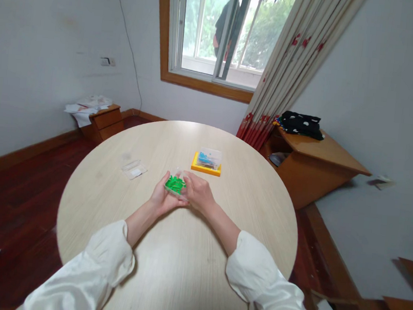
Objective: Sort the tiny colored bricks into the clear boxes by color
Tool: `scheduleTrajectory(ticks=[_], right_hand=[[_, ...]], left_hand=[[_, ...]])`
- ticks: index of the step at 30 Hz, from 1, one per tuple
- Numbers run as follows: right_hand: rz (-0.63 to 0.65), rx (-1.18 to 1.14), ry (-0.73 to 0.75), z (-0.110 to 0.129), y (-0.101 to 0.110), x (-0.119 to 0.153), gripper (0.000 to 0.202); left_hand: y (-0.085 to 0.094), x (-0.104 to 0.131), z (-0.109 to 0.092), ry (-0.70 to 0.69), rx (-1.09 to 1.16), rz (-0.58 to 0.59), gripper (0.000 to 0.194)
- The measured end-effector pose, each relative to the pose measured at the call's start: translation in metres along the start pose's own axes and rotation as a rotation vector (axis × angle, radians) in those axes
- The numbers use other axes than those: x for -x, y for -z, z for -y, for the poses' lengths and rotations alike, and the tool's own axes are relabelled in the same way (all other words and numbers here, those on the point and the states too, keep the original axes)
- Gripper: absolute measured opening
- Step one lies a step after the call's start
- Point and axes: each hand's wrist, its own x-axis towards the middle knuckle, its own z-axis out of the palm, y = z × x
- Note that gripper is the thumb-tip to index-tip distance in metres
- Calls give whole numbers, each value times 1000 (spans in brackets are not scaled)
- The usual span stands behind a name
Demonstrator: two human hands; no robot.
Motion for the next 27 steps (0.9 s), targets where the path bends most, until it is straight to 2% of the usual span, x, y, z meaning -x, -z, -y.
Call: scheduleTrajectory(ticks=[4, 7, 13, 18, 23, 27], right_hand=[[-50, -129, -63, -7, 12, -5, 40], [-29, -244, -144, -12, 21, -11, 38], [-14, -353, -213, -28, 36, -15, 32], [5, -325, -208, -44, 38, 1, 32], [39, -337, -208, -66, 33, 33, 40], [50, -354, -285, -85, 29, 60, 47]], left_hand=[[-2, 1, -2, 11, -104, 32, 48], [-4, 0, -6, 9, -170, 22, 51], [-3, -12, -18, -117, -420, 47, 56], [3, -33, -19, -309, -781, 52, 62], [8, -46, -8, -597, -1279, 234, 61], [15, -42, 2, -694, -1685, 318, 60]])
